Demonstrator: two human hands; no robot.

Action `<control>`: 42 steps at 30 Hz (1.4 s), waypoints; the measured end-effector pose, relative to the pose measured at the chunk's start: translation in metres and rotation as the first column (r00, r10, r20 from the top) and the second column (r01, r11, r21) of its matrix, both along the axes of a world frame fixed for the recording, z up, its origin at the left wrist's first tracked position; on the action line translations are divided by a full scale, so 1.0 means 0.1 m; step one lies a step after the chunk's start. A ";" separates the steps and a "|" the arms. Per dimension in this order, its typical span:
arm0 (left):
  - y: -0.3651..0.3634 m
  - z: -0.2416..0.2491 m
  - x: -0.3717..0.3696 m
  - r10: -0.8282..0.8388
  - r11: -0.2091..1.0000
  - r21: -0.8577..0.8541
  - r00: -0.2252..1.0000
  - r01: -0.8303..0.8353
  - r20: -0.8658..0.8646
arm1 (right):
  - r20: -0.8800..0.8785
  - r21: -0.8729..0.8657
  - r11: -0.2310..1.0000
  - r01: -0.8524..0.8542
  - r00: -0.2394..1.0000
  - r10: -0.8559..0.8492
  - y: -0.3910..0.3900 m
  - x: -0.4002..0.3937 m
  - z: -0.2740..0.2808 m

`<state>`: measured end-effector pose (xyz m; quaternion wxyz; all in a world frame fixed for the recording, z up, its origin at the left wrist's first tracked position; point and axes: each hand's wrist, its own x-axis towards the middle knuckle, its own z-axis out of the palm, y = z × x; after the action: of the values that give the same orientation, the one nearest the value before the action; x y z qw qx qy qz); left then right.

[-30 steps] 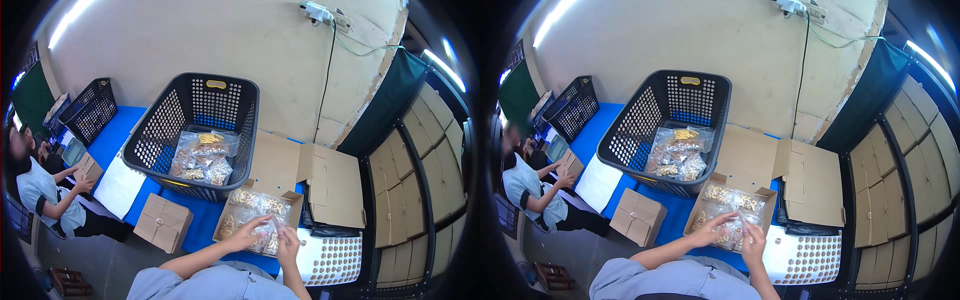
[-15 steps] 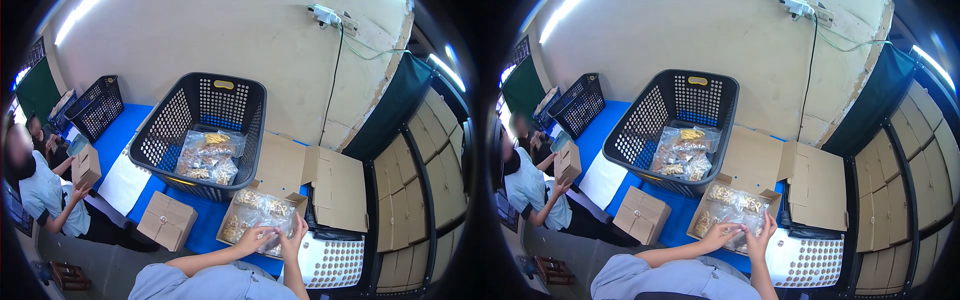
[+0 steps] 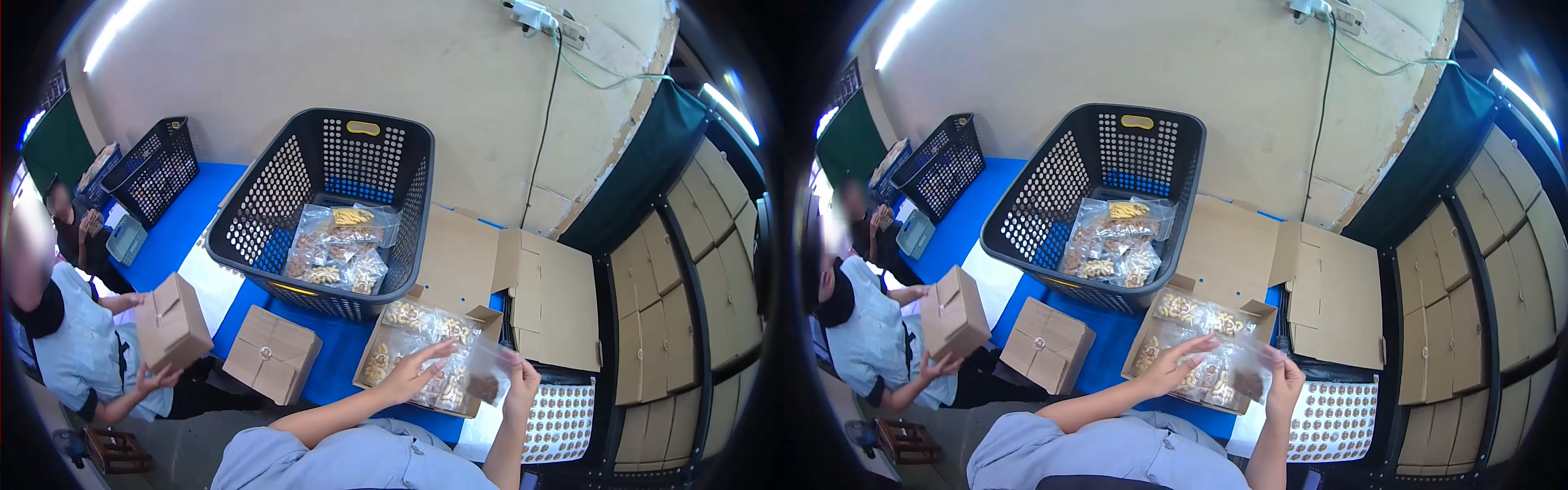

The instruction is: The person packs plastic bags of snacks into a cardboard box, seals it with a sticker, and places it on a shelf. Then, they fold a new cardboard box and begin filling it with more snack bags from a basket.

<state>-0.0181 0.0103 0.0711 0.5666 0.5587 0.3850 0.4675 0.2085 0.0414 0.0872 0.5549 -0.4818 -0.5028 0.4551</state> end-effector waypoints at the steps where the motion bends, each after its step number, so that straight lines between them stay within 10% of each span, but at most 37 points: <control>1: 0.01 0.00 -0.01 -0.023 0.999 0.049 1.000 0.024 -0.019 | -0.024 0.001 1.000 -0.005 1.000 0.005 -0.02 -0.04 0.01; 4: -0.01 -0.07 0.13 0.073 0.952 0.304 0.959 0.015 -0.274 | -0.089 0.041 0.991 -0.126 0.988 0.129 -0.15 -0.29 -0.12; 8: -0.07 -0.18 0.31 0.036 0.999 0.012 0.993 -0.038 0.116 | 0.118 0.105 0.986 -0.132 0.986 0.119 -0.27 -0.60 -0.17; 12: -0.08 -0.31 0.18 -0.082 0.989 -0.123 0.997 0.082 0.011 | 0.296 0.219 0.973 0.067 0.946 -0.132 -0.18 -0.54 -0.15; 14: -0.10 -0.21 0.12 -0.116 0.989 -0.096 0.993 0.116 0.006 | 0.259 0.175 0.982 -0.070 0.966 0.023 -0.15 -0.43 -0.26; 18: -0.08 -0.12 0.15 -0.204 0.970 -0.080 0.945 0.231 0.254 | -0.165 -0.015 0.998 -0.054 0.985 0.051 -0.16 -0.41 -0.25; 25: -0.19 -0.44 0.14 -0.086 0.993 -0.072 0.995 0.090 0.052 | -0.643 -0.030 0.995 -0.098 0.764 0.056 -0.13 -0.50 -0.23; 29: -0.25 -0.41 -0.06 0.085 0.980 -0.195 0.976 -0.045 0.199 | -0.266 -0.123 0.932 -0.342 0.916 0.301 -0.29 -0.80 -0.15; 34: -0.41 -0.32 -0.29 0.225 0.961 -0.177 0.973 -0.212 0.055 | -0.316 -0.188 0.907 -0.377 0.897 0.307 -0.27 -0.95 -0.32; 37: -0.56 -0.29 -0.47 -0.014 0.996 -0.085 0.994 0.005 -0.112 | -0.469 -0.159 0.938 -0.308 0.860 0.203 -0.22 -1.03 -0.38; 40: -0.70 -0.28 -0.59 0.246 0.969 0.138 0.879 -0.206 -0.409 | -0.433 -0.190 0.855 -0.483 0.822 0.369 -0.31 -1.14 -0.56; 42: -0.71 -0.26 -0.70 0.316 0.948 0.121 0.908 -0.294 -0.273 | -0.348 -0.194 0.826 -0.529 0.824 0.447 -0.34 -1.25 -0.65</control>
<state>-0.0884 -0.0607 0.0455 0.4023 0.5752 0.5281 0.4780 0.0835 0.0075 0.0225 0.4109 -0.3380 -0.4541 0.7146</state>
